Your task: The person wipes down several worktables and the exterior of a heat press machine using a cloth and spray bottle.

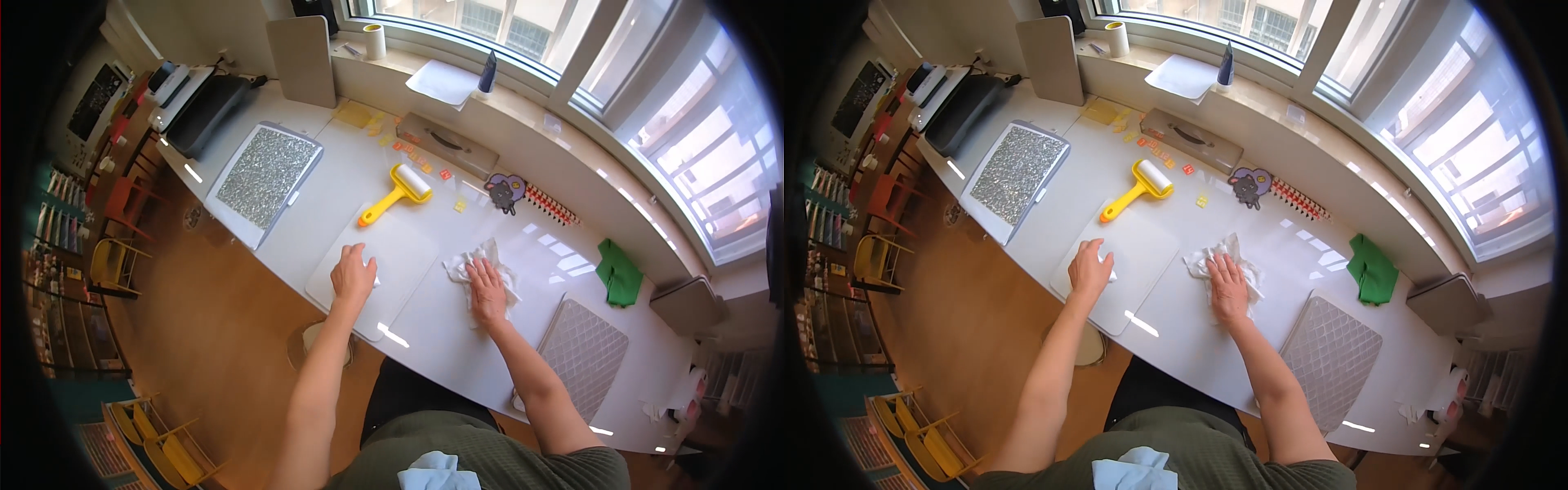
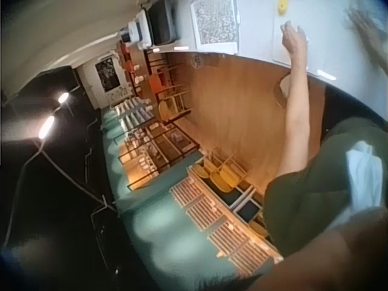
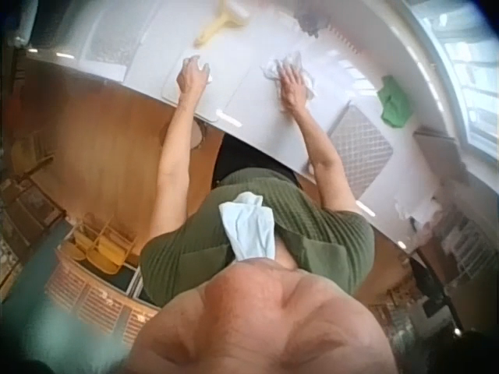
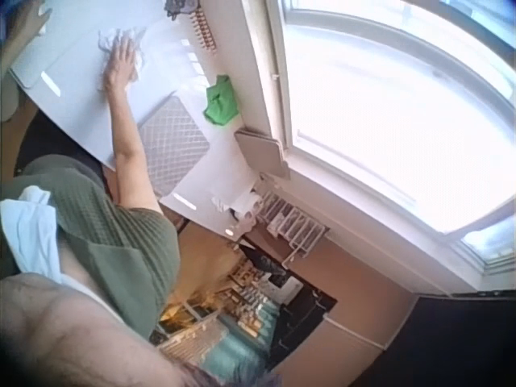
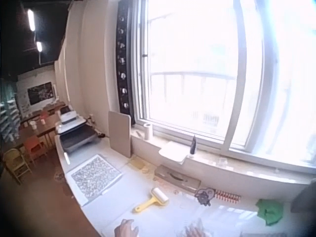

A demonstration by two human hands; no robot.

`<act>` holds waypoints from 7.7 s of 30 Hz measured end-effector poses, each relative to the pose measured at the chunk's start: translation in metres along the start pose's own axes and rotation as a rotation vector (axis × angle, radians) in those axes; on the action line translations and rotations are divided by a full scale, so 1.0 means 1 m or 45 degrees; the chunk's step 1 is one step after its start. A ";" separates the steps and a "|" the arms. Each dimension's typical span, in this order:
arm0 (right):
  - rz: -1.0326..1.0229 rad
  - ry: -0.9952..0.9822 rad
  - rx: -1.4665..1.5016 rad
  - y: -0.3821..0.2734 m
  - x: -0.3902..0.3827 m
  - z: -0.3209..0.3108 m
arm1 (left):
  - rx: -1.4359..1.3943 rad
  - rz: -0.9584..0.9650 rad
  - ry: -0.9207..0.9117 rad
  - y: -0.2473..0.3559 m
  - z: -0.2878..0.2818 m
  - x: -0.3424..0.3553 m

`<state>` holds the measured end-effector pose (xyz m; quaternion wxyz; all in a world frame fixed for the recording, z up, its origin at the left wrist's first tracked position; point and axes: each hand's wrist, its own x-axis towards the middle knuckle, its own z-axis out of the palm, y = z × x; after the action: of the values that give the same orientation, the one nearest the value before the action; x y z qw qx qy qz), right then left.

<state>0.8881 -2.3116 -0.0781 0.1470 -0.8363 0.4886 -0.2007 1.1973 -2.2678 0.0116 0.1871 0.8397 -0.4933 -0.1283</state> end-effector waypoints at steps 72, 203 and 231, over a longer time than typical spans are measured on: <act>-0.060 -0.116 0.478 -0.046 0.128 0.031 | -0.713 -0.157 -0.306 -0.127 -0.044 0.159; 0.430 0.103 -0.336 -0.361 0.273 0.239 | -0.646 -0.379 -0.004 -0.482 -0.219 0.201; 0.292 -0.223 -0.286 -0.339 0.337 0.231 | -0.610 -0.633 -0.706 -0.547 -0.246 0.345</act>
<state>1.4047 -2.4326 -0.0665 0.1167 -0.8005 0.5854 -0.0531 1.8884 -2.2821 -0.0194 0.2004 0.7996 -0.2642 -0.5007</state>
